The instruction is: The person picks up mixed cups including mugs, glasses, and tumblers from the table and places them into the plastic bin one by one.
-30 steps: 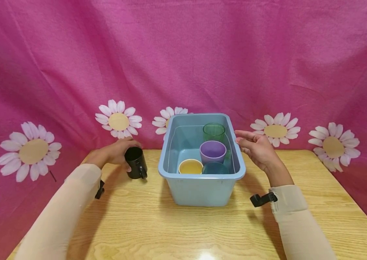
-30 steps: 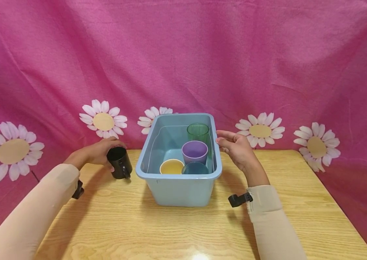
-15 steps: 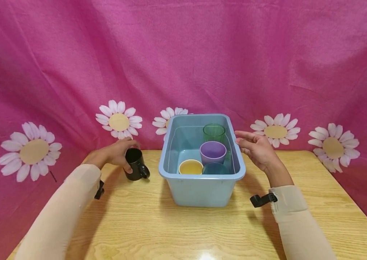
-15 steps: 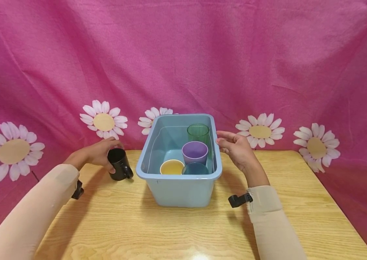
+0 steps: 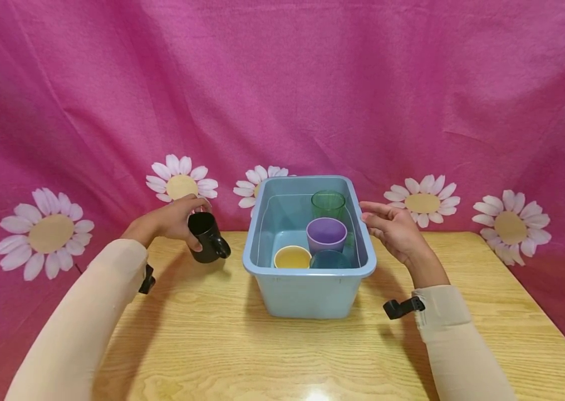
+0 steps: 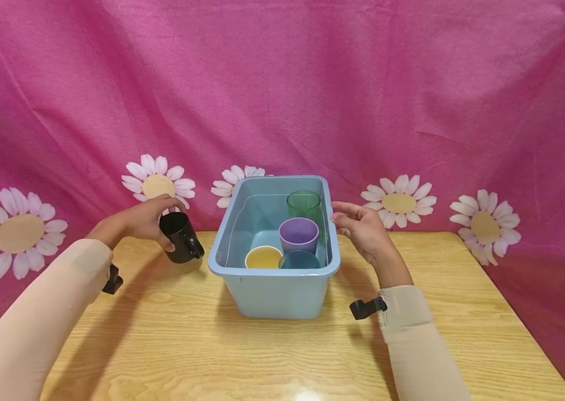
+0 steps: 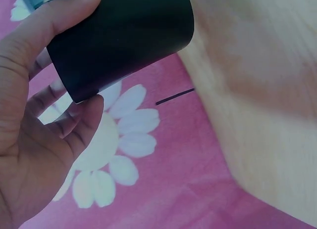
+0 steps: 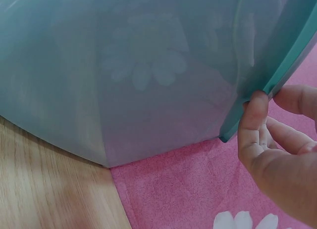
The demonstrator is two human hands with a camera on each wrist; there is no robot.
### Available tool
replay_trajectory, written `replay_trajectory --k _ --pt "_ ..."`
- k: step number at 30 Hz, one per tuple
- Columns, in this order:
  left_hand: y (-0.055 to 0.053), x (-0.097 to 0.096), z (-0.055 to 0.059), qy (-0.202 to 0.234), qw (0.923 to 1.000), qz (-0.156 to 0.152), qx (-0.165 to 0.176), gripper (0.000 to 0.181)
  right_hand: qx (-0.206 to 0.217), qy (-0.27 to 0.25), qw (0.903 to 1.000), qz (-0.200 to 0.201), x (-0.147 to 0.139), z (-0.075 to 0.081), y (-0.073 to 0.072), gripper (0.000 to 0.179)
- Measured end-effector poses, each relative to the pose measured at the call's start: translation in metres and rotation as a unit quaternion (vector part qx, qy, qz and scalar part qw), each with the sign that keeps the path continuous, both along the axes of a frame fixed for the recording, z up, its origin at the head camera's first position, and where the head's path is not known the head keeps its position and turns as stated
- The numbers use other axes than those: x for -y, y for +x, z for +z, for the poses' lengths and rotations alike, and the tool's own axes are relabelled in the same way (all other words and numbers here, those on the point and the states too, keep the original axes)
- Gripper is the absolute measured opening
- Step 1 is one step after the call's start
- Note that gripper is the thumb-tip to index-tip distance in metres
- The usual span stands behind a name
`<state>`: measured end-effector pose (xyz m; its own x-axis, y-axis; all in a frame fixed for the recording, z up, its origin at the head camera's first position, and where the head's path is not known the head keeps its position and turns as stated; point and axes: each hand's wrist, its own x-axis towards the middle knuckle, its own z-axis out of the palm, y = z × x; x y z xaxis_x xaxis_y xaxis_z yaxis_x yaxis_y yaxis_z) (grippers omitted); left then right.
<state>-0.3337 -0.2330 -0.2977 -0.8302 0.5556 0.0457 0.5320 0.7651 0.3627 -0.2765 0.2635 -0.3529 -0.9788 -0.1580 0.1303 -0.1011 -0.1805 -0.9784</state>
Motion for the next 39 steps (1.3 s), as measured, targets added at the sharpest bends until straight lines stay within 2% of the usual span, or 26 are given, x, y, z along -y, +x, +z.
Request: replay_trajectory --k 5,12,23,28,33,39 --pt "0.001 0.000 0.016 -0.009 0.9999 0.013 -0.008 0.080 0.002 0.001 1.0000 0.000 0.000 -0.001 0.000 0.054" --pt "0.001 -0.001 0.035 -0.013 0.9993 0.011 -0.033 0.077 0.002 0.006 1.0000 -0.005 -0.001 -0.001 -0.001 0.055" --pt "0.004 -0.010 0.069 -0.019 0.9989 0.039 -0.016 0.078 0.009 0.009 0.9999 -0.006 -0.001 -0.002 -0.002 0.052" --pt "0.002 -0.016 0.082 -0.037 0.9981 0.044 -0.023 0.080 0.006 0.010 0.9999 -0.006 0.000 -0.002 -0.002 0.053" --pt "0.002 -0.024 0.094 -0.048 0.9975 0.040 -0.033 0.078 0.003 0.012 0.9999 -0.005 0.000 -0.001 -0.001 0.054" --pt "-0.001 -0.038 0.107 -0.048 0.9974 0.015 -0.051 0.074 0.010 0.011 0.9999 -0.005 0.000 0.000 -0.001 0.053"
